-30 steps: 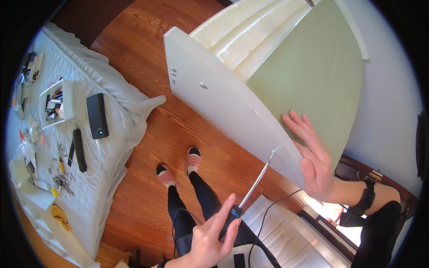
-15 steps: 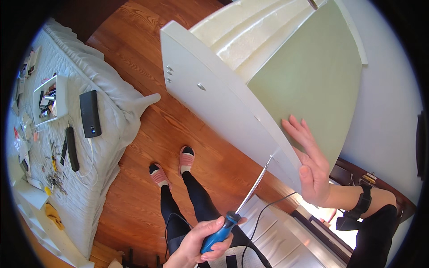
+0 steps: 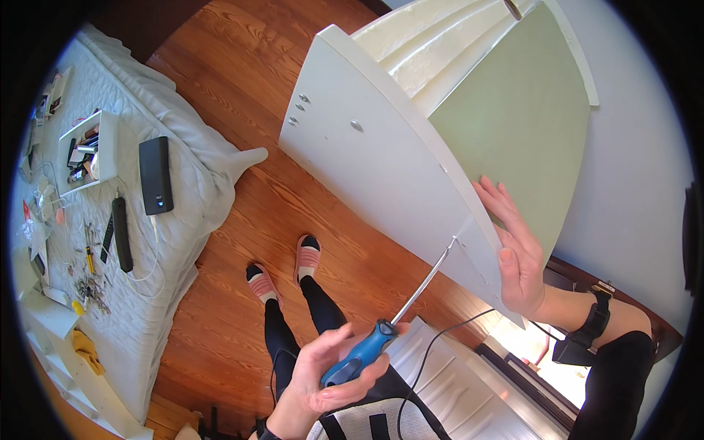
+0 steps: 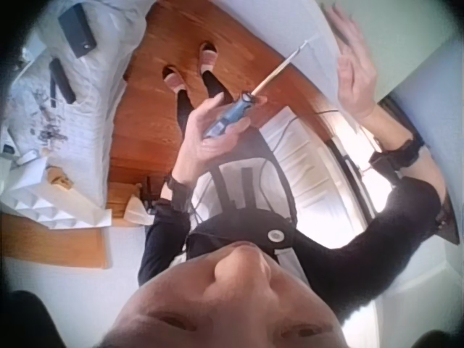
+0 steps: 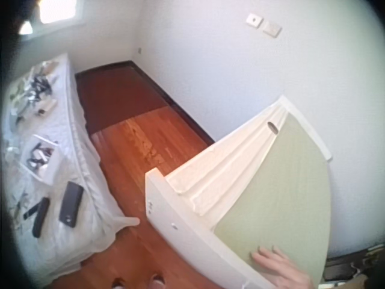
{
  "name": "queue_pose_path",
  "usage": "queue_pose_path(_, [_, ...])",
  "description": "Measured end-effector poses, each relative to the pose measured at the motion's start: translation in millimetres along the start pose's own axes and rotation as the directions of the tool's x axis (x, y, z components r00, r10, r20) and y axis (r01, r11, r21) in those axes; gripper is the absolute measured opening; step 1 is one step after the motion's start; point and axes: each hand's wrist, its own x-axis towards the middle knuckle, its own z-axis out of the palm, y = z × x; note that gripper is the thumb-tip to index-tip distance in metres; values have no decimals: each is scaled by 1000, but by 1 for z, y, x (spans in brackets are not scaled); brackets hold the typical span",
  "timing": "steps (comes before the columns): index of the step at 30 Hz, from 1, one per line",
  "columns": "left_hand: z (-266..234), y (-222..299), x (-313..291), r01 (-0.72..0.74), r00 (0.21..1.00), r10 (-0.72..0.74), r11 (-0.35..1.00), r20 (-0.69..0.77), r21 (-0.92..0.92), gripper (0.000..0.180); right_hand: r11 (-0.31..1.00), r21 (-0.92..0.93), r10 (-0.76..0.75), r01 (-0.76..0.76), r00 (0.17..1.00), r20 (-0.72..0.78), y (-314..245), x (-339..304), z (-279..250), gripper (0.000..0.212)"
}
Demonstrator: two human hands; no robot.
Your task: The person assembles a white furniture panel by driving screws with a cordless electric screwdriver and a manual screwdriver. They remove a protective film from the panel surface and continue fastening screws along the edge.
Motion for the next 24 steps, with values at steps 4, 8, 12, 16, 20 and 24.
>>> queue_pose_path(4, [9,4,3,90,996,-92,989,10,116,48,1000,0,25,-25,1000,4,4,-1,1,45])
queue_pose_path(8, [33,-9,-5,103,864,446,297,-234,949,43,999,21,27,-27,1000,-15,6,-1,2,45])
queue_pose_path(12, [33,-31,5,-1,729,604,-471,323,882,43,1000,-23,-2,2,1000,-5,4,0,1,45])
queue_pose_path(16, [16,-18,2,-27,808,590,53,-9,998,43,999,-34,-19,19,1000,1,3,2,0,45])
queue_pose_path(20, [-5,9,4,5,1000,-2,996,-27,89,56,999,-42,-11,12,1000,12,2,1,-1,45])
queue_pose_path(24, [-5,9,11,175,981,-178,983,72,51,55,999,-37,28,-28,1000,13,3,0,-1,44])
